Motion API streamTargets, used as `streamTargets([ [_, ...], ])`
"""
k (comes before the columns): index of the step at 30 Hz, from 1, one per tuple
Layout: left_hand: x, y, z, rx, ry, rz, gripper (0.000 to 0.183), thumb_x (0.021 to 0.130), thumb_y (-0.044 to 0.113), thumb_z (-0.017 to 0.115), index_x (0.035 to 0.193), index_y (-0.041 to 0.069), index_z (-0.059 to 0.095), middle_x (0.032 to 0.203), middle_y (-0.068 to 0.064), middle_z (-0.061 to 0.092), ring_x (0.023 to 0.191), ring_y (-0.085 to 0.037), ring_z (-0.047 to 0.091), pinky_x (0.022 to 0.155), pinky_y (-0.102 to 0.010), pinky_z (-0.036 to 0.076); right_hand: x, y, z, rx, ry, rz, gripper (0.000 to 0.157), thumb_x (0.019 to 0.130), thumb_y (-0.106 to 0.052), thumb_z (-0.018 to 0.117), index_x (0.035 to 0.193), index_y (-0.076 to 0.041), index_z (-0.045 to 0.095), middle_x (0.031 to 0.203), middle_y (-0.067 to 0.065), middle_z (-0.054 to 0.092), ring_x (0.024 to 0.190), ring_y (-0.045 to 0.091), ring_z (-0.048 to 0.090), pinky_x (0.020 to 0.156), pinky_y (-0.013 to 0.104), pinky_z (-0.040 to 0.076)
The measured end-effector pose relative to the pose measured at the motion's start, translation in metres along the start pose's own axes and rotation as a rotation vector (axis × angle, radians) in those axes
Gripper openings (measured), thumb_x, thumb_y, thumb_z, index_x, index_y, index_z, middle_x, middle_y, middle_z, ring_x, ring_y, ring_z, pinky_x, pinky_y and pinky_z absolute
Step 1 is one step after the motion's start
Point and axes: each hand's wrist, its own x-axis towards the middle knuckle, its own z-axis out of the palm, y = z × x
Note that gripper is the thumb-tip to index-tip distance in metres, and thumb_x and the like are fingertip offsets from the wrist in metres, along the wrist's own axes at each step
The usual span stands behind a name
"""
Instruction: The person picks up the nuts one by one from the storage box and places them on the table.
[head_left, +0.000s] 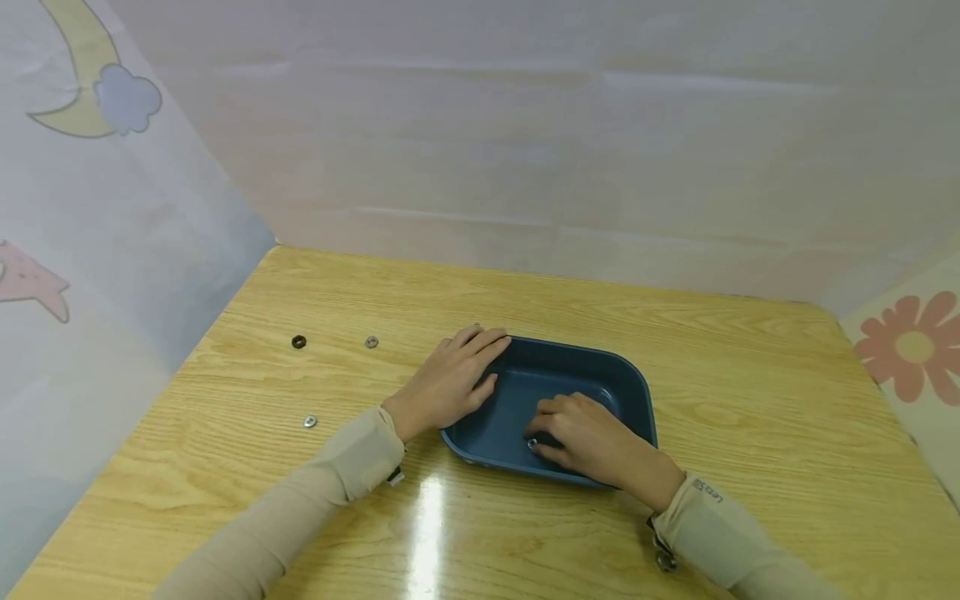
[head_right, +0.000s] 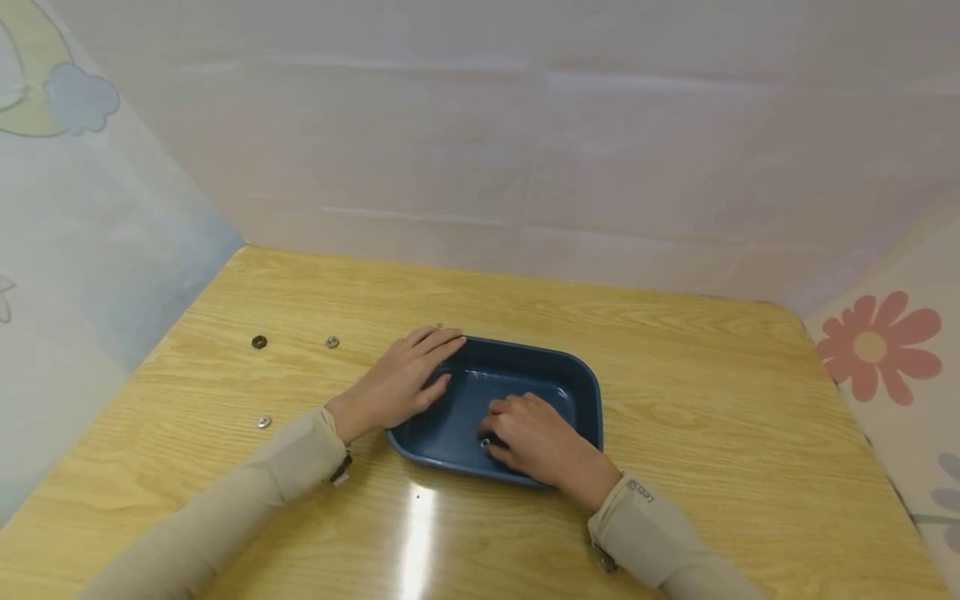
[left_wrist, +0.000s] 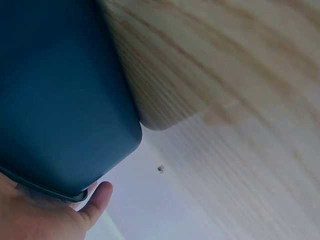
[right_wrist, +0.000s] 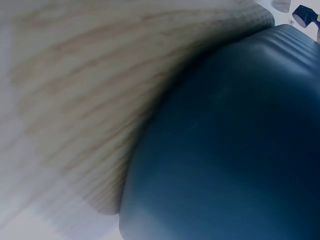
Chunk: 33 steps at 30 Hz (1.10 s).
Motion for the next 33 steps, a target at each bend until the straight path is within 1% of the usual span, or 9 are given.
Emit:
streamTargets([
  [7, 0.0011, 0.0000, 0.0005, -0.002, -0.002, 0.001, 0.055, 0.100, 0.023, 0.059, 0.151, 0.010, 0.043, 0.156, -0.006, 0.042, 0.141, -0.034, 0.041, 0.103, -0.053, 0.045, 0.0005, 0.0005, 0.0014, 0.012, 0.022, -0.017, 0.009, 0.088, -0.025, 0.076, 0.094, -0.018, 0.078, 0.085, -0.006, 0.067, 0.074, 0.008, 0.062, 0.068, 0.029, 0.053],
  [14, 0.0011, 0.0002, 0.0004, -0.006, -0.011, -0.003, 0.056, 0.100, 0.023, 0.059, 0.151, 0.010, 0.042, 0.157, -0.006, 0.041, 0.142, -0.034, 0.040, 0.104, -0.054, 0.044, 0.0011, 0.0006, 0.0017, 0.034, 0.035, -0.036, 0.007, 0.088, -0.020, 0.075, 0.092, -0.015, 0.077, 0.085, -0.005, 0.069, 0.075, 0.008, 0.064, 0.074, 0.033, 0.055],
  [24, 0.0002, 0.0004, 0.0006, -0.007, -0.009, -0.003, 0.055, 0.100, 0.024, 0.059, 0.151, 0.009, 0.043, 0.156, -0.008, 0.041, 0.141, -0.033, 0.040, 0.103, -0.052, 0.045, 0.0003, -0.0005, 0.0016, 0.085, 0.050, 0.012, 0.006, 0.088, -0.013, 0.072, 0.093, -0.013, 0.076, 0.087, -0.002, 0.074, 0.078, 0.010, 0.068, 0.078, 0.036, 0.056],
  [28, 0.0004, 0.0002, 0.0009, -0.008, -0.009, -0.004, 0.056, 0.100, 0.024, 0.060, 0.151, 0.009, 0.042, 0.156, -0.008, 0.041, 0.141, -0.033, 0.040, 0.103, -0.052, 0.045, 0.0002, 0.0000, 0.0001, 0.076, 0.061, 0.020, 0.007, 0.087, -0.013, 0.073, 0.093, -0.013, 0.077, 0.087, -0.002, 0.075, 0.078, 0.010, 0.068, 0.077, 0.036, 0.056],
  [33, 0.0007, 0.0000, 0.0009, -0.004, -0.014, -0.011, 0.057, 0.100, 0.024, 0.060, 0.151, 0.010, 0.042, 0.157, -0.007, 0.040, 0.143, -0.034, 0.039, 0.105, -0.053, 0.044, -0.0017, 0.0008, -0.0047, 0.076, 0.070, 0.048, 0.008, 0.086, -0.011, 0.074, 0.093, -0.013, 0.077, 0.089, -0.002, 0.075, 0.081, 0.011, 0.069, 0.080, 0.037, 0.056],
])
